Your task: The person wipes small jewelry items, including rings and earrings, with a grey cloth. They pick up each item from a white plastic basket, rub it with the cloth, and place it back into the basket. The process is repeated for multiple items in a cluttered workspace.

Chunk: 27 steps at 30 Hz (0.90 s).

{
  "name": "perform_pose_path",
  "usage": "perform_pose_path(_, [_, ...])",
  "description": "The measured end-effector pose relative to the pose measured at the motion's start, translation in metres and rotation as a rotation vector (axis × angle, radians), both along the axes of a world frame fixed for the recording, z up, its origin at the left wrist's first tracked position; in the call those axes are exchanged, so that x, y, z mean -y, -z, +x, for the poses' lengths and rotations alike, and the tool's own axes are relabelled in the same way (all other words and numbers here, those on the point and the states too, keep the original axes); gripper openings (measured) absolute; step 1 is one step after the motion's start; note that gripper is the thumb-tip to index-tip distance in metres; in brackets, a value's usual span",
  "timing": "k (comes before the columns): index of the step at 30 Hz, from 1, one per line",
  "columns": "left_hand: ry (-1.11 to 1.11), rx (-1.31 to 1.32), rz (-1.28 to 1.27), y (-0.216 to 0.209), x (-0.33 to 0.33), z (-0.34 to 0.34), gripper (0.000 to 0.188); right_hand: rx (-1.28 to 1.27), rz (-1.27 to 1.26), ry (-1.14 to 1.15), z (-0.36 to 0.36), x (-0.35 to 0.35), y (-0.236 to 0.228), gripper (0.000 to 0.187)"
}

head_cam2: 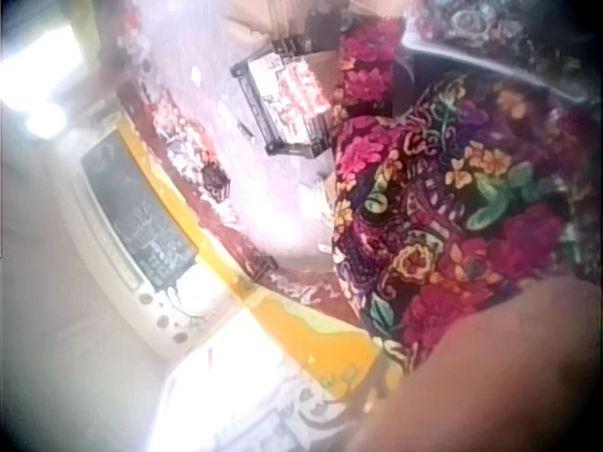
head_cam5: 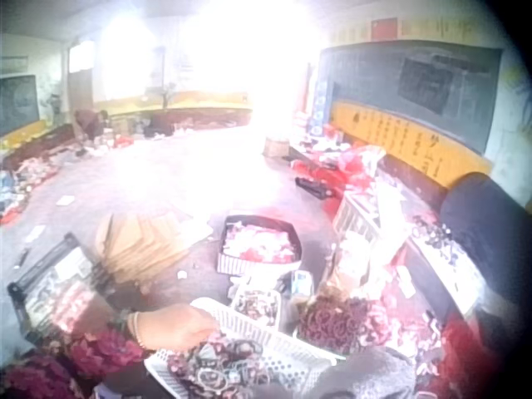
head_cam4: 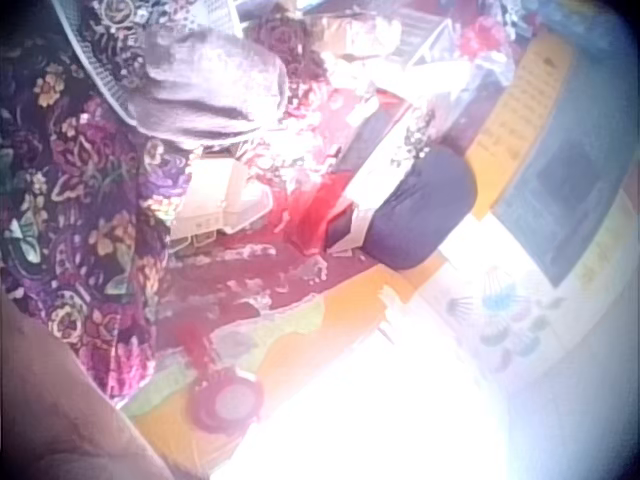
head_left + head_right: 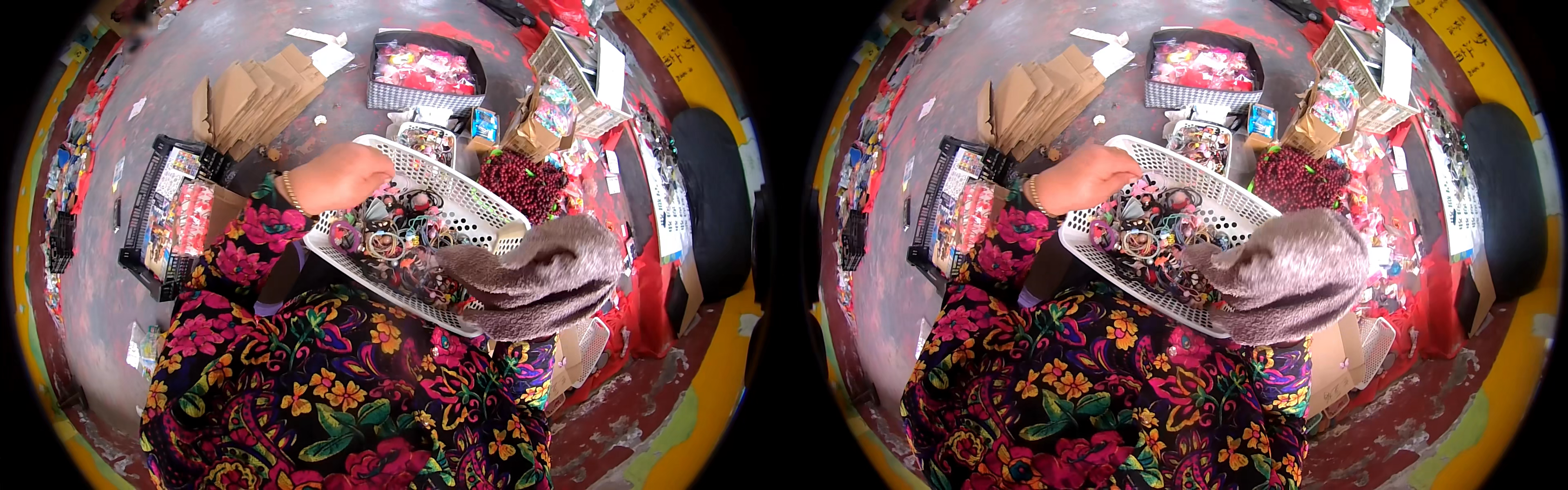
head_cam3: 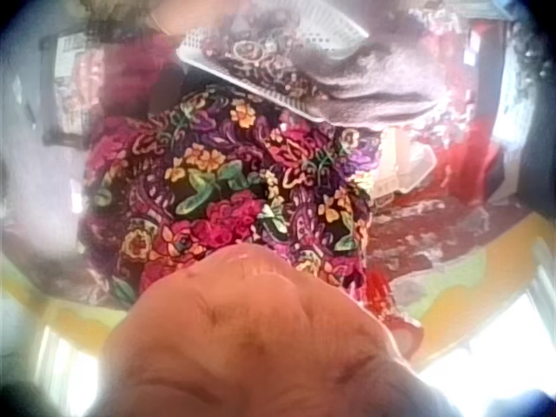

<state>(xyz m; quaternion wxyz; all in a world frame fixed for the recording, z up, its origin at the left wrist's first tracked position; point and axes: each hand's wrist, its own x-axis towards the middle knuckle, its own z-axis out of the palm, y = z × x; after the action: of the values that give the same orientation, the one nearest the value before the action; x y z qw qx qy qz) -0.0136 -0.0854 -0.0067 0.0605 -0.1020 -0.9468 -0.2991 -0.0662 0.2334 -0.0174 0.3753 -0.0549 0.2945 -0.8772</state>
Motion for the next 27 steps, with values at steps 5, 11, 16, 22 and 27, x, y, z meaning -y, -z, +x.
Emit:
perform_pose_path(5, [-0.014,0.167,-0.381,0.031,-0.021,-0.015,0.010,0.124,-0.092,0.010,0.002,0.011,0.011,0.044])
perform_pose_path(11, [-0.071,0.154,-0.575,0.066,-0.030,-0.025,0.014,0.239,-0.152,0.004,0.006,0.023,0.023,0.045])
perform_pose_path(16, [0.051,0.184,-0.338,0.033,-0.046,-0.072,0.012,0.215,-0.212,0.189,0.002,0.012,0.011,0.046])
perform_pose_path(22, [0.020,0.503,1.298,-0.008,-0.022,-0.010,0.013,0.283,-0.243,0.049,-0.005,0.034,0.028,0.047])
perform_pose_path(27, [0.117,0.502,1.708,-0.019,-0.036,0.004,0.017,0.225,-0.169,0.092,-0.005,0.043,0.027,0.047])
